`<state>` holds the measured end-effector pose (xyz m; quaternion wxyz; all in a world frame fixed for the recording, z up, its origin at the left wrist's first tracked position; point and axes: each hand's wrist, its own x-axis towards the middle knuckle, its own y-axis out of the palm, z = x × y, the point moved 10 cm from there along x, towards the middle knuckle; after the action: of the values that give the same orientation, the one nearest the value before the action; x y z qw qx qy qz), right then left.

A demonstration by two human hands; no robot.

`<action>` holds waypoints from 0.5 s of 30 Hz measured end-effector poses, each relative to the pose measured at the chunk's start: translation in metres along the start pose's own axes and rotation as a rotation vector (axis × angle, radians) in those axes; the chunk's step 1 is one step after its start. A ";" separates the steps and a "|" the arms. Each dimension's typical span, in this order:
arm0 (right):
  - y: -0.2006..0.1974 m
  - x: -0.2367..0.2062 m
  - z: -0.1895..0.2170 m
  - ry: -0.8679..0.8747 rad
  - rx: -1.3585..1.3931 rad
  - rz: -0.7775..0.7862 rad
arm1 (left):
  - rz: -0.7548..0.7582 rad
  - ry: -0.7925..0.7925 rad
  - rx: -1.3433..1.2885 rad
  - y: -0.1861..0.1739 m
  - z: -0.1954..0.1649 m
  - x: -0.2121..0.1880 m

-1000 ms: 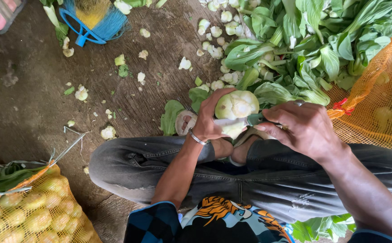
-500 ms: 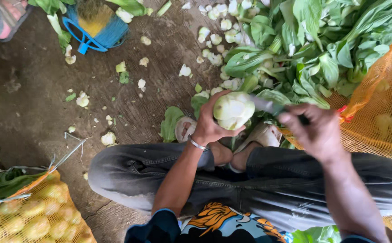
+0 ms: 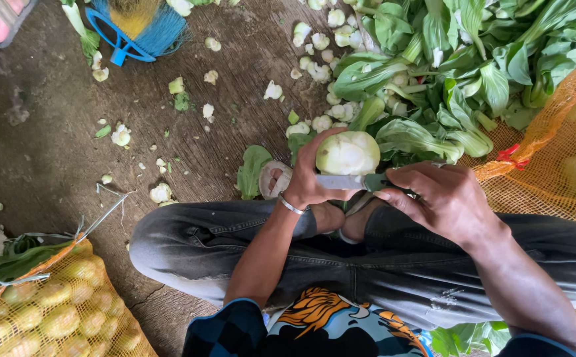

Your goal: The person sits on the floor and uses a small knife to trim root ends and outer leaves off bok choy, discarding trimmings onto the floor and placing the trimmed greens into an orange mesh sack. Other workers trim vegetables nearby.

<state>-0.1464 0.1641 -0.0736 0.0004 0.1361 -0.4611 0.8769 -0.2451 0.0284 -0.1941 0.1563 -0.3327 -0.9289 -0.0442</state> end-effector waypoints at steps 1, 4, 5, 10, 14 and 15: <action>0.000 -0.001 -0.002 0.011 -0.012 -0.002 | -0.007 -0.002 0.024 0.000 -0.001 -0.001; 0.001 -0.003 -0.004 0.025 -0.037 0.014 | -0.016 0.025 0.085 0.001 -0.007 -0.003; 0.001 -0.004 -0.004 0.026 -0.043 0.023 | -0.016 0.040 0.104 0.001 -0.009 -0.003; 0.000 -0.008 0.003 0.026 -0.047 0.049 | 0.014 0.044 0.100 0.004 -0.012 -0.003; -0.005 -0.006 0.007 -0.003 -0.055 0.031 | 0.012 0.108 0.171 0.005 -0.020 -0.006; -0.006 -0.006 0.006 -0.009 -0.067 0.032 | 0.009 0.102 0.157 0.004 -0.020 -0.007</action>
<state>-0.1386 0.1630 -0.0668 -0.0112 0.1324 -0.4925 0.8601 -0.2323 0.0240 -0.1779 0.2293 -0.3210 -0.9188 0.0127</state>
